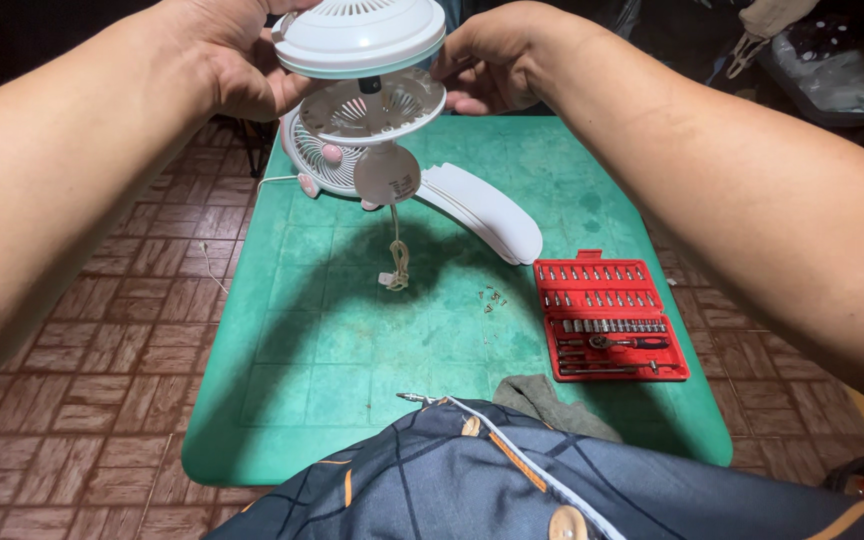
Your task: The person disassembles a small white desk fan on a green table, separating the front grille and rear cover from the motor housing and setting the blade guard aside. They handle the fan body, align the covers, and work on fasteners near the base with a screwdriver from a red socket kit.
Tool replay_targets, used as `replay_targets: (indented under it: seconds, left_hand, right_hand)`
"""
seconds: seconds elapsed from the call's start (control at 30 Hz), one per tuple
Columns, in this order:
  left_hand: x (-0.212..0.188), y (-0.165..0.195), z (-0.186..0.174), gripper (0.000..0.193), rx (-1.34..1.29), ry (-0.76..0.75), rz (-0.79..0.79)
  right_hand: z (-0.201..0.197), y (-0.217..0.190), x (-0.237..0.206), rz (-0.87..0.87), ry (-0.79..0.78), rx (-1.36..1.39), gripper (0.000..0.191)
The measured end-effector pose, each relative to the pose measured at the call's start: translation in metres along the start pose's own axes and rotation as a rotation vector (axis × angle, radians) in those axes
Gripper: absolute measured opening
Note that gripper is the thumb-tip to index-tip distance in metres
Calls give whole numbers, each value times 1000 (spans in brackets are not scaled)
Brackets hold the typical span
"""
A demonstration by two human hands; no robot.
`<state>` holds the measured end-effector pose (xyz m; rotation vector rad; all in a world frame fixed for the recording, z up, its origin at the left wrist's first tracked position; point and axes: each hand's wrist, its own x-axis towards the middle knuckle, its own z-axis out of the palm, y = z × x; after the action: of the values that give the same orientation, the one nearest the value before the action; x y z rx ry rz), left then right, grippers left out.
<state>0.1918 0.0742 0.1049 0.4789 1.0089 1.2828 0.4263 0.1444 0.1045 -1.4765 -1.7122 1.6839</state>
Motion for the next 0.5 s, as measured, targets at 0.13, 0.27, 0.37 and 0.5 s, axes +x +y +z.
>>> replay_targets:
  seconds: [0.13,0.27,0.37,0.5]
  left_hand:
    - [0,0,3,18,20,29,6]
    - [1,0,3,16,-27,-22,-3]
    - [3,0,3,15,-64,-50,-29]
    - [3,0,5,15,-84,-50,-40]
  right_hand:
    - [-1,0,0,-13,18,-9,12]
    - [-1,2,1,-50,31,-18,12]
    - [1,2,3,-38,44,-11,12]
    - [4,1,6,-36,74,-3,11]
